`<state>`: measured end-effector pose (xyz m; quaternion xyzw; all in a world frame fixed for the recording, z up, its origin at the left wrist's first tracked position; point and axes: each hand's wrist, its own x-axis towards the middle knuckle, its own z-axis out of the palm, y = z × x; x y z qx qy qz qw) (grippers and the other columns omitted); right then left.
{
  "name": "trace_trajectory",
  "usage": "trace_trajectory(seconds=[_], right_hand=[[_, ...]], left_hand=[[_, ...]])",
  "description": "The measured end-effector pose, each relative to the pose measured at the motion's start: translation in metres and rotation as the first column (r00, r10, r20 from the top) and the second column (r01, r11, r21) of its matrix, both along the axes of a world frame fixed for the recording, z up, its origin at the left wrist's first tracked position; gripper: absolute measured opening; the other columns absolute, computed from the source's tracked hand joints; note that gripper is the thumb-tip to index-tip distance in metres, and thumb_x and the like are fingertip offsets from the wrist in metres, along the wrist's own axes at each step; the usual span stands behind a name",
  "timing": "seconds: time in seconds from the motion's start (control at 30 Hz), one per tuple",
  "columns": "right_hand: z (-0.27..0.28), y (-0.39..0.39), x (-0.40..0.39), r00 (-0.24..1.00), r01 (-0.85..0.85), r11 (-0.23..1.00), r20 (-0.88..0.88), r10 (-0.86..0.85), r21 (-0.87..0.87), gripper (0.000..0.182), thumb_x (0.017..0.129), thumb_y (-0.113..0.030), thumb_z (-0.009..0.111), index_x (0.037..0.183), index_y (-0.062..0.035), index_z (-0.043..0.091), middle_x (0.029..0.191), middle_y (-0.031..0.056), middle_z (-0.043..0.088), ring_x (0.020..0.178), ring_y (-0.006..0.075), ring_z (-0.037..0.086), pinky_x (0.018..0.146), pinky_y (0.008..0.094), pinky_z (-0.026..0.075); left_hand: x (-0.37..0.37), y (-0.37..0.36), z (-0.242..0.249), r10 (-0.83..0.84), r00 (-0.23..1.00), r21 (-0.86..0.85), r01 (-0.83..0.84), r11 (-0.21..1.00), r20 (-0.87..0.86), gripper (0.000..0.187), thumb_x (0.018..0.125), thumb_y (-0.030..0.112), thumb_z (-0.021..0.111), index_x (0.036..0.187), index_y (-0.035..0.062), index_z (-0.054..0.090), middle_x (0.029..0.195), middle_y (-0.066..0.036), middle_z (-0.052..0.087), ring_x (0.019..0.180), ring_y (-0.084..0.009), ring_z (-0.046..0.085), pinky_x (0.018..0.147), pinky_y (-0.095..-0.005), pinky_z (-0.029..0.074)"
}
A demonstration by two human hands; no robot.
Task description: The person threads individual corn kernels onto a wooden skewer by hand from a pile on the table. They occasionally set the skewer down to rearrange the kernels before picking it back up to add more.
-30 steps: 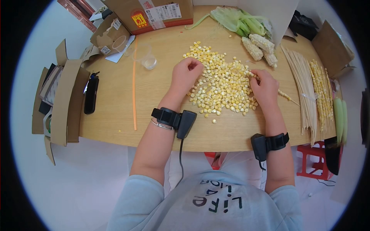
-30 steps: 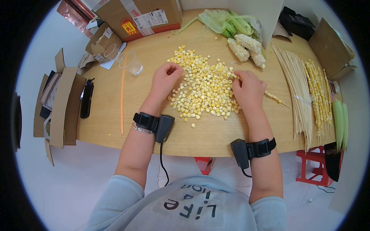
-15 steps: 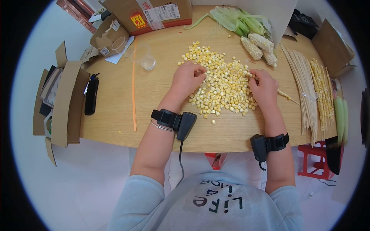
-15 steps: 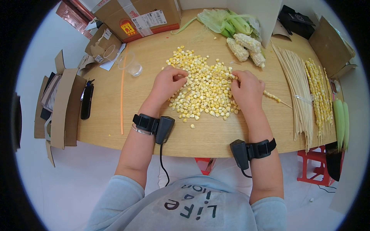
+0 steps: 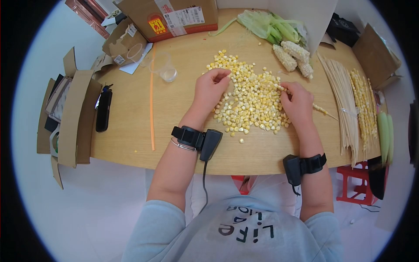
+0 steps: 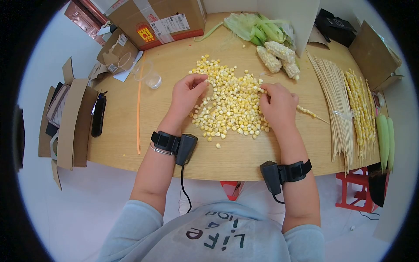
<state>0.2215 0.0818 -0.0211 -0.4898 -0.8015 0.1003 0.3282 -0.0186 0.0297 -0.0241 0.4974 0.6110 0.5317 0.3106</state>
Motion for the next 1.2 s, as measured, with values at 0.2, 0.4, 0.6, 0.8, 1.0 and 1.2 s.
trace_trajectory(seconds=[0.2, 0.4, 0.6, 0.8, 1.0, 1.2], right_hand=[[0.009, -0.005, -0.004, 0.993, -0.117, 0.993, 0.004, 0.117, -0.024, 0.019, 0.076, -0.011, 0.056, 0.091, -0.0107, 0.066, 0.077, 0.0025, 0.061, 0.077, 0.0194, 0.057, 0.078, 0.0365, 0.032], [0.011, -0.007, -0.004, 0.986, -0.166, 0.986, 0.005, 0.166, -0.015, 0.018, 0.076, -0.011, 0.056, 0.091, -0.0108, 0.066, 0.072, 0.0016, 0.059, 0.073, 0.0178, 0.056, 0.078, 0.0357, 0.032], [0.012, -0.007, -0.005, 0.982, -0.19, 0.982, 0.005, 0.19, -0.008, 0.017, 0.076, -0.011, 0.056, 0.09, -0.0109, 0.066, 0.072, 0.0016, 0.058, 0.072, 0.0179, 0.056, 0.078, 0.0357, 0.032], [0.012, -0.007, -0.004, 0.98, -0.201, 0.98, -0.002, 0.201, -0.007, 0.017, 0.076, -0.011, 0.056, 0.09, -0.0112, 0.066, 0.072, 0.0016, 0.058, 0.072, 0.0182, 0.056, 0.077, 0.0356, 0.032], [0.01, -0.008, -0.005, 0.983, -0.181, 0.983, 0.007, 0.181, -0.012, 0.017, 0.076, -0.01, 0.056, 0.089, -0.011, 0.066, 0.072, 0.0022, 0.058, 0.073, 0.0189, 0.056, 0.077, 0.0354, 0.032], [0.01, -0.008, -0.005, 0.984, -0.177, 0.984, 0.0, 0.177, -0.005, 0.017, 0.075, -0.01, 0.056, 0.089, -0.0108, 0.066, 0.071, 0.0025, 0.058, 0.072, 0.0189, 0.056, 0.076, 0.0353, 0.032]], left_hand=[[0.004, 0.001, 0.006, -0.081, 0.915, -0.04, 0.105, 0.994, 0.395, 0.017, 0.086, 0.005, 0.058, 0.101, -0.0024, 0.058, 0.093, -0.012, 0.065, 0.072, -0.011, 0.06, 0.064, -0.0221, 0.051], [0.005, 0.001, 0.006, -0.093, 0.891, -0.06, 0.133, 0.989, 0.444, 0.015, 0.085, 0.004, 0.058, 0.099, -0.0021, 0.056, 0.092, -0.016, 0.065, 0.071, -0.0127, 0.061, 0.064, -0.023, 0.052], [0.007, 0.001, 0.005, -0.116, 0.878, -0.069, 0.167, 0.984, 0.463, 0.013, 0.085, 0.004, 0.059, 0.096, -0.0021, 0.056, 0.09, -0.015, 0.065, 0.069, -0.0128, 0.061, 0.062, -0.0225, 0.052], [0.012, -0.001, 0.01, -0.134, 0.891, -0.042, 0.169, 0.985, 0.433, 0.012, 0.084, 0.004, 0.06, 0.094, -0.0022, 0.057, 0.089, -0.014, 0.065, 0.071, -0.0128, 0.061, 0.064, -0.0229, 0.052], [0.01, -0.001, 0.008, -0.145, 0.844, -0.006, 0.173, 0.985, 0.517, 0.012, 0.084, 0.003, 0.059, 0.094, -0.0022, 0.057, 0.09, -0.013, 0.064, 0.073, -0.0136, 0.061, 0.065, -0.0245, 0.052], [0.011, -0.002, 0.008, -0.168, 0.812, 0.011, 0.196, 0.981, 0.558, 0.01, 0.083, 0.003, 0.059, 0.092, -0.0013, 0.058, 0.09, -0.013, 0.064, 0.073, -0.0137, 0.061, 0.066, -0.0248, 0.052]])
